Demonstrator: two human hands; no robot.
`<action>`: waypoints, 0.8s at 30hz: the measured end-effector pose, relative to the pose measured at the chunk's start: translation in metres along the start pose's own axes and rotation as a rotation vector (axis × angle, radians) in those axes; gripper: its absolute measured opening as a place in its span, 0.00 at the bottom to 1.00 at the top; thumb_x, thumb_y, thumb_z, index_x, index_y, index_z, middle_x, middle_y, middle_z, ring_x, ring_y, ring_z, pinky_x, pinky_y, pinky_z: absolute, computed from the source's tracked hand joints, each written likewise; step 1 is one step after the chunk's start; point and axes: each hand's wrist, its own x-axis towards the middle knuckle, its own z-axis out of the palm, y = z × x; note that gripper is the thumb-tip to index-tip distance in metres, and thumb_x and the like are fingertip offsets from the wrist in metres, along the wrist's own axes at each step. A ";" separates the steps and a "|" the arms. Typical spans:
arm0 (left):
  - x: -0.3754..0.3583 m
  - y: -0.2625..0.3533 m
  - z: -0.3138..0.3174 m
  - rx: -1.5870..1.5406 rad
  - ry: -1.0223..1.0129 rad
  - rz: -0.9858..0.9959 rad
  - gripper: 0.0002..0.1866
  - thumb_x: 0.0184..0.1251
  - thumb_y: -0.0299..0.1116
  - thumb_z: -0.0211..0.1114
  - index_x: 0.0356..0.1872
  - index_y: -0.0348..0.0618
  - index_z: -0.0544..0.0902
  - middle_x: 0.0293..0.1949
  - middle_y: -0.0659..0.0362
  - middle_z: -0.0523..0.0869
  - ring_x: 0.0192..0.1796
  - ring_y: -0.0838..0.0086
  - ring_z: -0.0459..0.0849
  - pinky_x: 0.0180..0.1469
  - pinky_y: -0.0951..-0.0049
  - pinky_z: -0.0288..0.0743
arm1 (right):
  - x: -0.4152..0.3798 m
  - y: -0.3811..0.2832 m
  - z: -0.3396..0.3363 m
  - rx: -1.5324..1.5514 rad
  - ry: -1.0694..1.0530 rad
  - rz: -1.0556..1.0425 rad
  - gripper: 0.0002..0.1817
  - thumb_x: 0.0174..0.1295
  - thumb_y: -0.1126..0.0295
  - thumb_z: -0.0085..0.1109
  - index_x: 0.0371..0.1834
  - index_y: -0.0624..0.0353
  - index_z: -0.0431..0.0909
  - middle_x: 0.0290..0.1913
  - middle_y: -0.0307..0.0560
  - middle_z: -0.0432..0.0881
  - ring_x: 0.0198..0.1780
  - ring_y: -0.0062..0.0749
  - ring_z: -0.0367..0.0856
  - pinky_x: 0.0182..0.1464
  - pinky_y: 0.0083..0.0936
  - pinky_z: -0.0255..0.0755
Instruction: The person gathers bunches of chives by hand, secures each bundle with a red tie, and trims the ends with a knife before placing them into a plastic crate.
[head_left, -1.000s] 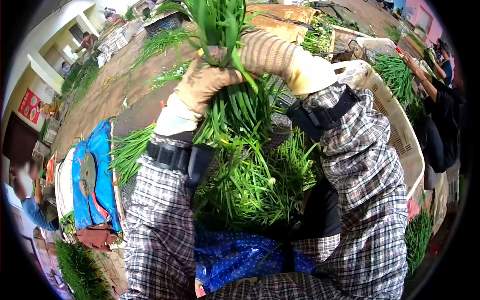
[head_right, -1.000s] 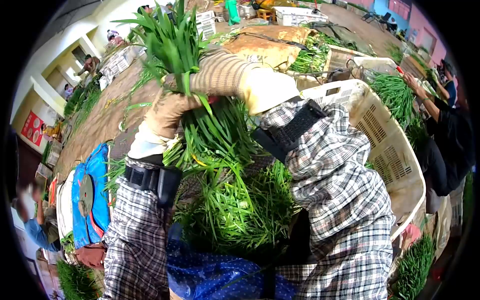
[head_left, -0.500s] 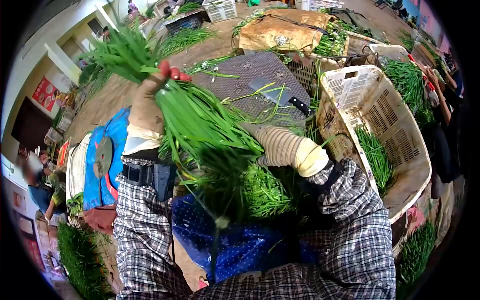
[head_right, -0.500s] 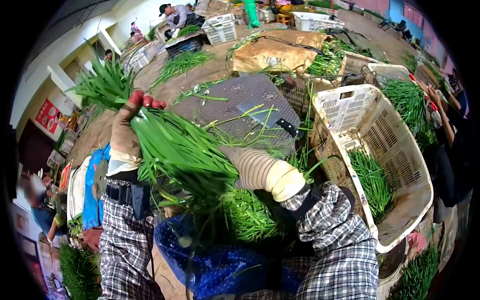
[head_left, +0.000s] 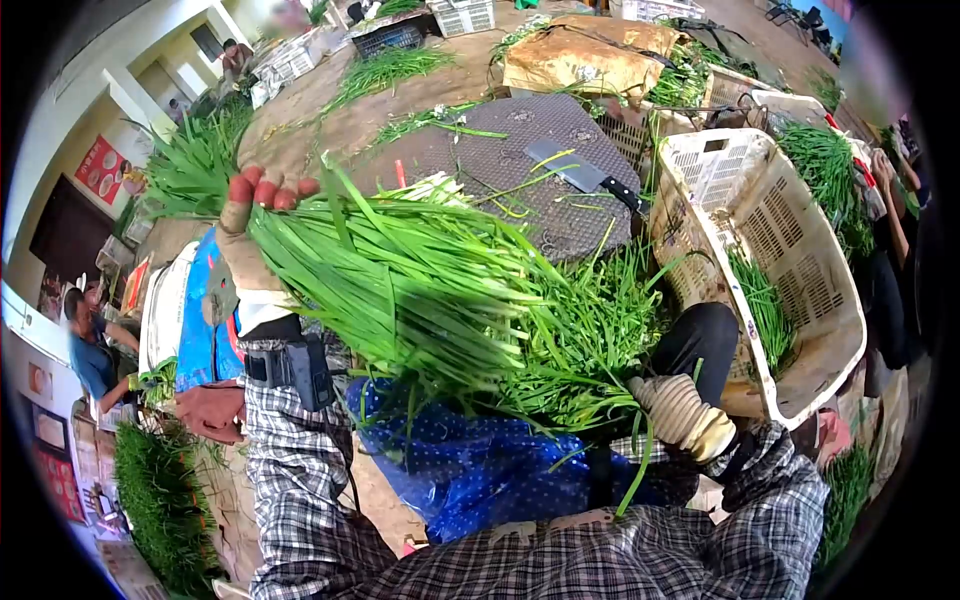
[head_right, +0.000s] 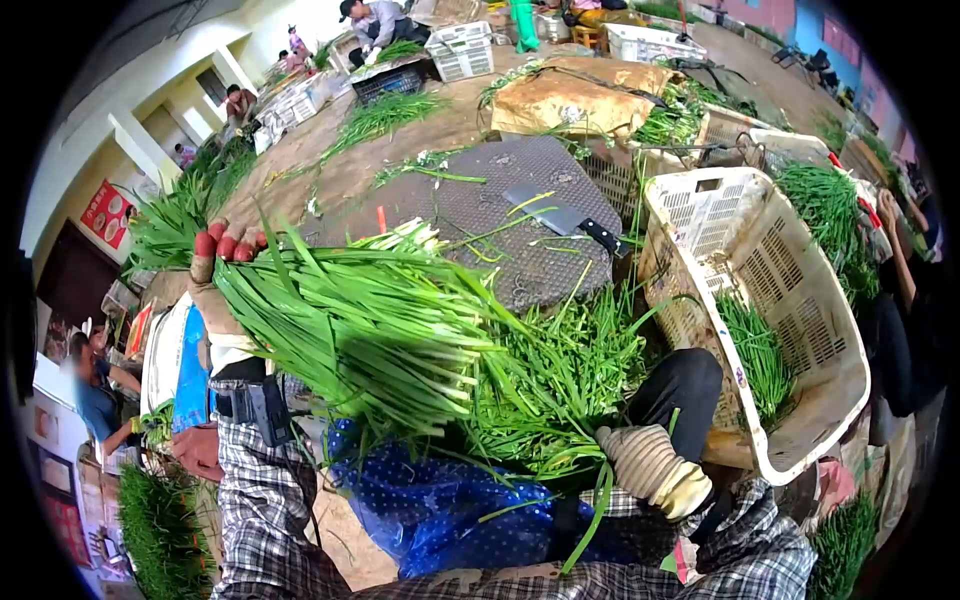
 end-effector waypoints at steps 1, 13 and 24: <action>0.001 0.000 0.003 -0.003 -0.067 -0.013 0.07 0.67 0.36 0.63 0.36 0.45 0.78 0.26 0.66 0.74 0.32 0.74 0.74 0.54 0.64 0.70 | 0.005 -0.008 -0.012 0.025 -0.127 0.039 0.32 0.55 0.65 0.61 0.63 0.60 0.64 0.35 0.57 0.81 0.37 0.52 0.83 0.36 0.38 0.78; 0.000 -0.038 0.072 0.069 -0.538 -0.145 0.11 0.61 0.38 0.68 0.31 0.52 0.72 0.23 0.70 0.72 0.31 0.75 0.75 0.54 0.65 0.67 | 0.174 -0.054 -0.110 1.010 0.462 -0.092 0.26 0.65 0.52 0.56 0.57 0.60 0.69 0.45 0.63 0.80 0.47 0.54 0.79 0.51 0.38 0.73; 0.010 -0.025 0.071 -0.029 -0.470 -0.109 0.13 0.66 0.38 0.64 0.31 0.53 0.67 0.24 0.71 0.71 0.31 0.79 0.72 0.50 0.69 0.67 | 0.113 0.005 -0.089 0.314 0.265 0.106 0.21 0.64 0.62 0.56 0.57 0.62 0.73 0.42 0.63 0.82 0.44 0.55 0.82 0.46 0.39 0.76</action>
